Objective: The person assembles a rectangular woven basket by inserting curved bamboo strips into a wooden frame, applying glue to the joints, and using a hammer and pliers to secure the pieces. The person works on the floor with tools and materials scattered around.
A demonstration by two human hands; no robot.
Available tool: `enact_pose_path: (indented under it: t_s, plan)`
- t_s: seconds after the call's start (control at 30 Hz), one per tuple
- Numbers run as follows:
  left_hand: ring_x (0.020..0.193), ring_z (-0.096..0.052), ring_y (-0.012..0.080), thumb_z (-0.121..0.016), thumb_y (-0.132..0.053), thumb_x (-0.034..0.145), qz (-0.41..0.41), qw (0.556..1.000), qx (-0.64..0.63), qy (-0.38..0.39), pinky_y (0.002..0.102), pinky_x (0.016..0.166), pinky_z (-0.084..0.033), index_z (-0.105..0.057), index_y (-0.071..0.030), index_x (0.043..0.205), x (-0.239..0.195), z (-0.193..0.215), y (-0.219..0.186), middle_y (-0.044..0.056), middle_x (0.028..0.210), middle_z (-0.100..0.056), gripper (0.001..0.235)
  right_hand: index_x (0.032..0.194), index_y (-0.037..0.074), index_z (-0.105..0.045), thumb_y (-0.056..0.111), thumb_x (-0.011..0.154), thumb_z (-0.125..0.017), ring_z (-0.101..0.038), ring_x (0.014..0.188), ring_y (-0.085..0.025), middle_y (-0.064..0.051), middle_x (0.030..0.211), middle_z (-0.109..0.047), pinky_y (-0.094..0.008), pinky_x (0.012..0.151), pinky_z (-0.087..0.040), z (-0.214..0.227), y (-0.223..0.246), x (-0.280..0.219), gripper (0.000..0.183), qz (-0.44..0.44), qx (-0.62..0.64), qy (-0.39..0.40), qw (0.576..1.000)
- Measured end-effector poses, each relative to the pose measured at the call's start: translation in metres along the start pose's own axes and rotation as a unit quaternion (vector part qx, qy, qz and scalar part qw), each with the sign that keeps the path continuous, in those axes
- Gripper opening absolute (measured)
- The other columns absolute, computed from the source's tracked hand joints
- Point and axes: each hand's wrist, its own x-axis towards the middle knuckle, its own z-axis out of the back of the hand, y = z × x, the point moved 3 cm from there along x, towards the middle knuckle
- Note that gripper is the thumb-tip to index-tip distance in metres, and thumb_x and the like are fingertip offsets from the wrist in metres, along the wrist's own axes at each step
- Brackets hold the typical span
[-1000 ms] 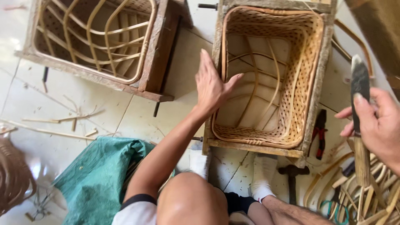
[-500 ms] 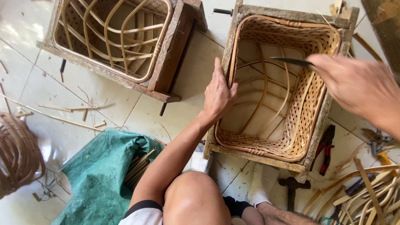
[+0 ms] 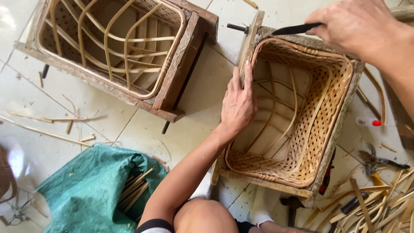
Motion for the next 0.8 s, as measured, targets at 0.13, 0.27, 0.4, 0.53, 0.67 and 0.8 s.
enact_pose_path:
  t_s: [0.13, 0.27, 0.4, 0.53, 0.67, 0.8]
  plan:
    - [0.129, -0.049, 0.0544, -0.064, 0.0, 0.079, 0.007, 1.0, -0.006, 0.017, 0.053, 0.106, -0.047, -0.006, -0.004, 0.162, 0.002, 0.002, 0.0, 0.041, 0.152, -0.031, 0.101, 0.123, 0.024, -0.079, 0.028, 0.1, -0.067, -0.068, 0.06, -0.018, -0.007, 0.08, -0.077, -0.035, 0.068, -0.058, -0.012, -0.003, 0.02, 0.026, 0.003, -0.041, 0.041, 0.998]
    - [0.129, -0.048, 0.0545, -0.061, 0.003, 0.079, 0.017, 0.999, 0.005, 0.037, 0.052, 0.107, -0.048, -0.004, -0.004, 0.162, 0.003, -0.002, 0.002, 0.043, 0.152, -0.031, 0.101, 0.126, 0.023, -0.076, 0.024, 0.102, -0.066, -0.069, 0.061, -0.021, -0.008, 0.082, -0.077, -0.038, 0.06, -0.056, -0.056, -0.031, 0.054, 0.027, -0.103, 0.041, 0.194, 0.975]
    - [0.131, -0.048, 0.0537, -0.057, 0.005, 0.083, 0.019, 0.999, 0.017, 0.032, 0.052, 0.107, -0.049, -0.002, -0.006, 0.164, 0.001, -0.005, 0.005, 0.041, 0.153, -0.03, 0.099, 0.122, 0.017, -0.077, 0.02, 0.101, -0.068, -0.07, 0.064, -0.023, -0.009, 0.083, -0.078, -0.041, 0.055, -0.054, -0.109, -0.065, 0.104, 0.024, -0.16, 0.186, 0.254, 0.935]
    - [0.131, -0.048, 0.0531, -0.052, 0.01, 0.084, 0.032, 0.997, 0.034, 0.057, 0.05, 0.103, -0.053, -0.003, -0.007, 0.164, 0.005, -0.007, 0.001, 0.039, 0.156, -0.03, 0.096, 0.121, 0.013, -0.077, 0.027, 0.098, -0.07, -0.07, 0.066, -0.019, -0.007, 0.086, -0.077, -0.037, 0.054, -0.052, -0.13, -0.088, 0.098, 0.028, -0.1, 0.26, 0.225, 0.934]
    - [0.131, -0.047, 0.0517, -0.053, 0.009, 0.084, 0.057, 0.992, 0.044, 0.099, 0.049, 0.103, -0.053, -0.003, -0.006, 0.165, 0.008, -0.007, 0.001, 0.039, 0.156, -0.028, 0.096, 0.113, 0.003, -0.068, 0.058, 0.11, -0.047, -0.046, 0.053, -0.019, -0.02, 0.083, -0.068, -0.036, 0.048, -0.05, -0.101, -0.102, 0.018, 0.059, -0.276, 0.302, 0.278, 0.869]
    - [0.14, -0.036, 0.0506, -0.071, -0.014, 0.092, 0.014, 0.999, -0.035, 0.04, 0.059, 0.111, -0.039, -0.003, -0.001, 0.162, 0.006, 0.001, -0.001, 0.037, 0.158, -0.026, 0.098, 0.129, 0.027, -0.076, 0.04, 0.106, -0.057, -0.046, 0.044, -0.014, -0.006, 0.069, -0.07, -0.03, 0.046, -0.044, -0.057, -0.076, -0.057, 0.032, -0.229, 0.103, 0.214, 0.944]
